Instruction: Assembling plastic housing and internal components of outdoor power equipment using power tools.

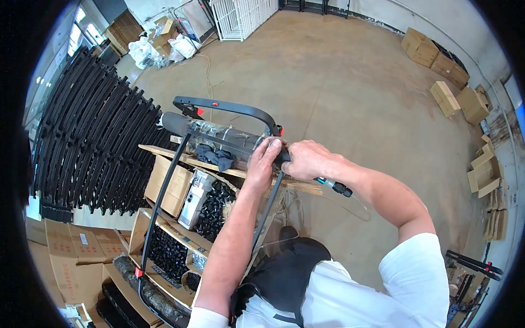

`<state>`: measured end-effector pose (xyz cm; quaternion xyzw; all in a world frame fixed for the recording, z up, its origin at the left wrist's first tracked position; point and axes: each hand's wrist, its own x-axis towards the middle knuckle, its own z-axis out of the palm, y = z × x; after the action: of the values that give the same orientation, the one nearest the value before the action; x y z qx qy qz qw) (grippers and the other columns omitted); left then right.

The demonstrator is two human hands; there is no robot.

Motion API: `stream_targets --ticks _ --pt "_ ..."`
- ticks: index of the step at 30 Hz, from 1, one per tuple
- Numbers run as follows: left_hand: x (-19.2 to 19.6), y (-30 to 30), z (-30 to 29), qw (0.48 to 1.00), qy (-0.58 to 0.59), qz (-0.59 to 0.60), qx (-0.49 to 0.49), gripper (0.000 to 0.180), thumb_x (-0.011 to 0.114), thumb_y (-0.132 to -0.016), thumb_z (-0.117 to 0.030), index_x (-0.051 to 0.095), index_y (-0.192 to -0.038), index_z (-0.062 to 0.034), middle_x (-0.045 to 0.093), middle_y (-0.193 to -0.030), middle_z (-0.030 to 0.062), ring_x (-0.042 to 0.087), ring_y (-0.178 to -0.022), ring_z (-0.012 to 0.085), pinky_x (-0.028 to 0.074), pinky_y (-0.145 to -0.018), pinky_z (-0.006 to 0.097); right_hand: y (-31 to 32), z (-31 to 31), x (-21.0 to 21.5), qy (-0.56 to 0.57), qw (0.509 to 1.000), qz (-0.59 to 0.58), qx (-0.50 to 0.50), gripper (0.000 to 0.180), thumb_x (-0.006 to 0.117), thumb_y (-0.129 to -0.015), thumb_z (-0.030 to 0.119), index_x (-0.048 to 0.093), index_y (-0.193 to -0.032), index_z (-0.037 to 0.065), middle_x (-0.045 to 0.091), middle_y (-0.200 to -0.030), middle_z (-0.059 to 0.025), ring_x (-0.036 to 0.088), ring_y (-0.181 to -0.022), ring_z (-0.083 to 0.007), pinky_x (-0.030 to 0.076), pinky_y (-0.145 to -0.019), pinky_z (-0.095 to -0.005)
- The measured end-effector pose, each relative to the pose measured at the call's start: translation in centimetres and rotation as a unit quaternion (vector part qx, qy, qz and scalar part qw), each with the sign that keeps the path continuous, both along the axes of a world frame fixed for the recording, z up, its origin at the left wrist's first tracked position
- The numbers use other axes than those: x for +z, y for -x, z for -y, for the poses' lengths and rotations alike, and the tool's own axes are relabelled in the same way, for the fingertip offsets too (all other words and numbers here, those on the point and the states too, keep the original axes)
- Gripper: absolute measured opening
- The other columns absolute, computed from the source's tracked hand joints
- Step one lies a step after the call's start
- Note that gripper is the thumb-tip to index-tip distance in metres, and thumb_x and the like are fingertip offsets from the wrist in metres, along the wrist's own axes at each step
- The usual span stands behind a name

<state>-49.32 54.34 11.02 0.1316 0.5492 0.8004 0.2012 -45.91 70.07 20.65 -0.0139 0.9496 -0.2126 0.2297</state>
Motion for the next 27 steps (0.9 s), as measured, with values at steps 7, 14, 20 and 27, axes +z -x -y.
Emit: stream_targets --ticks 7,14,20,27 --pt "0.1 -0.1 -0.7 0.998 0.042 -0.03 0.03 0.027 0.062 -0.106 -0.028 0.066 -0.113 -0.0024 0.063 -0.101 0.0005 0.055 -0.097 0.0103 0.046 -0.089 0.028 -0.5 -0.1 1.1 0.026 1.0 0.005 0.009 0.047 0.059 -0.089 0.039 0.074 -0.102 -0.004 0.073 -0.104 -0.0292 0.072 -0.101 -0.0433 0.057 -0.088 -0.0513" --pt "-1.2 -0.1 -0.4 0.999 0.036 -0.012 0.023 0.029 0.06 -0.106 -0.03 0.068 -0.114 -0.0042 0.066 -0.104 0.0014 0.057 -0.098 0.0104 0.046 -0.088 0.028 0.2 -0.4 -2.1 0.018 0.999 0.05 -0.014 0.049 0.057 -0.092 0.042 0.074 -0.105 -0.003 0.073 -0.103 -0.0275 0.071 -0.1 -0.0443 0.056 -0.089 -0.0511" --pt "-2.4 0.3 -0.3 0.997 0.063 -0.021 0.03 0.028 0.06 -0.106 -0.029 0.067 -0.117 -0.004 0.065 -0.106 0.0005 0.056 -0.1 0.0101 0.045 -0.091 0.029 2.1 -0.5 -4.5 0.019 0.999 0.038 0.023 0.041 0.064 -0.078 0.03 0.076 -0.099 -0.004 0.074 -0.102 -0.0265 0.073 -0.101 -0.0398 0.057 -0.087 -0.0483" --pt "0.2 0.4 0.7 0.997 0.07 -0.032 -0.032 0.033 0.062 -0.107 -0.034 0.066 -0.119 -0.003 0.066 -0.104 0.0014 0.057 -0.098 0.0104 0.048 -0.088 0.028 2.2 0.1 -1.5 -0.008 0.994 0.105 0.018 0.036 0.067 -0.079 0.028 0.076 -0.095 -0.002 0.077 -0.094 -0.02 0.074 -0.09 -0.0333 0.057 -0.081 -0.045"
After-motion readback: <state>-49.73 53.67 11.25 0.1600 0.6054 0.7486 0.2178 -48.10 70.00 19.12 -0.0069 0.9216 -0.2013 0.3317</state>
